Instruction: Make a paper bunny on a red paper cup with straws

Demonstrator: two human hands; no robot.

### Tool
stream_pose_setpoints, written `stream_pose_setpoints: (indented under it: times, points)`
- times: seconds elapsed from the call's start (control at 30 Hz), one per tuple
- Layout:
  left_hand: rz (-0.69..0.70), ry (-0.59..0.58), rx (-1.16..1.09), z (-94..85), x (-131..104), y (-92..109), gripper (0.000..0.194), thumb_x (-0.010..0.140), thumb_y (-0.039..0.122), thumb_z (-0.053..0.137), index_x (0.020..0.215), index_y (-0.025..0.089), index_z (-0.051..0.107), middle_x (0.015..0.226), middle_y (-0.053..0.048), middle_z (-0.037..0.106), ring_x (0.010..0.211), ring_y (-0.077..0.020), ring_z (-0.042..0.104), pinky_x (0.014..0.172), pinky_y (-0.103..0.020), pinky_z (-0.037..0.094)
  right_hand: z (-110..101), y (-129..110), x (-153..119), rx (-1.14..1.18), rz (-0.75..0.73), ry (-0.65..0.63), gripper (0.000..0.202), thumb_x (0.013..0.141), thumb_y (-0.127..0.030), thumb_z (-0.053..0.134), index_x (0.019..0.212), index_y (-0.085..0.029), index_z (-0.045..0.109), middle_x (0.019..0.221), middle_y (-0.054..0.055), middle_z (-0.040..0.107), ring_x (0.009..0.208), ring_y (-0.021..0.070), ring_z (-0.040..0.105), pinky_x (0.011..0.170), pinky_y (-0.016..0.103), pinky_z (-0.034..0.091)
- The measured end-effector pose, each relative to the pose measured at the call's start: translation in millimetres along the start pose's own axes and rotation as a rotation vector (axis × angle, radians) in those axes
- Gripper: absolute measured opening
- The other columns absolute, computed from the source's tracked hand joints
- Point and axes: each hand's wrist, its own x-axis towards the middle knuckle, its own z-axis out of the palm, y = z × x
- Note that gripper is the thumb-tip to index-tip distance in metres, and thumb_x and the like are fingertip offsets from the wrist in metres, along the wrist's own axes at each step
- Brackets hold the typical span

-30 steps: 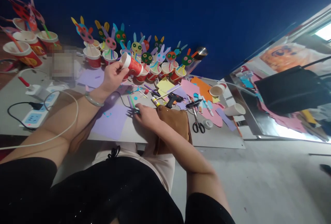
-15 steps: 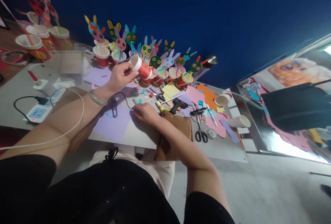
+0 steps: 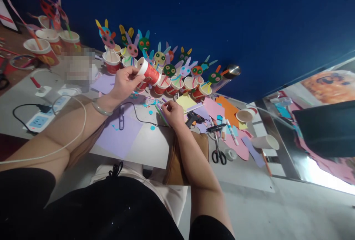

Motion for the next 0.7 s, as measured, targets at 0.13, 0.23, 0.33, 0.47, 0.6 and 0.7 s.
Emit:
stream_pose_setpoints:
  times: [0.13, 0.23, 0.33, 0.47, 0.6, 0.7]
  points:
    - [0.005, -0.06, 0.003, 2.1, -3, 0, 0.017, 0.082, 0.033, 0.071, 0.077, 0.018, 0.065, 0.074, -0.004, 0.069, 0.069, -0.0159, 0.064, 0.063, -0.031, 0.053, -5, 2, -4, -0.164, -0.026, -0.036, 0.026, 0.08, -0.045, 0.068, 0.078, -0.019, 0.067, 0.071, 0.003, 0.067, 0.064, 0.0157, 0.057, 0.067, 0.028, 0.042]
    - [-0.001, -0.112, 0.023, 2.9, -5, 1, 0.017, 0.083, 0.033, 0.069, 0.079, 0.017, 0.067, 0.074, -0.004, 0.069, 0.069, -0.0155, 0.063, 0.062, -0.03, 0.053, -7, -2, -7, -0.357, -0.049, -0.14, 0.025, 0.08, -0.043, 0.07, 0.076, -0.019, 0.066, 0.083, 0.007, 0.073, 0.075, 0.02, 0.063, 0.074, 0.032, 0.043]
    - [0.001, -0.148, 0.059, 2.9, -8, 1, 0.017, 0.086, 0.034, 0.067, 0.08, 0.017, 0.067, 0.072, -0.003, 0.066, 0.067, -0.015, 0.061, 0.06, -0.029, 0.05, -6, -5, -9, -0.512, -0.063, -0.256, 0.021, 0.082, -0.039, 0.068, 0.079, -0.019, 0.069, 0.09, 0.01, 0.075, 0.086, 0.025, 0.067, 0.082, 0.036, 0.043]
    - [0.001, -0.215, 0.1, 3.0, -14, 4, 0.017, 0.087, 0.033, 0.065, 0.08, 0.018, 0.067, 0.074, -0.003, 0.065, 0.066, -0.0147, 0.06, 0.058, -0.03, 0.049, -6, -7, -10, -0.592, -0.059, -0.345, 0.013, 0.084, -0.027, 0.062, 0.085, -0.018, 0.071, 0.094, 0.012, 0.077, 0.09, 0.026, 0.069, 0.085, 0.038, 0.041]
    - [0.003, -0.231, 0.106, 2.6, -16, 8, 0.017, 0.087, 0.034, 0.068, 0.079, 0.018, 0.068, 0.077, -0.004, 0.068, 0.068, -0.0152, 0.063, 0.061, -0.031, 0.052, -5, -8, -9, -0.63, -0.034, -0.317, 0.012, 0.085, -0.024, 0.059, 0.085, -0.018, 0.07, 0.089, 0.012, 0.078, 0.087, 0.0258, 0.069, 0.083, 0.038, 0.041]
    - [-0.013, -0.19, 0.071, 1.6, -15, 10, 0.021, 0.085, 0.038, 0.073, 0.08, 0.019, 0.067, 0.078, -0.004, 0.069, 0.071, -0.0157, 0.065, 0.064, -0.031, 0.055, -4, -6, -8, -0.637, -0.008, -0.289, 0.011, 0.087, -0.025, 0.059, 0.083, -0.018, 0.067, 0.089, 0.013, 0.077, 0.086, 0.028, 0.068, 0.082, 0.039, 0.041]
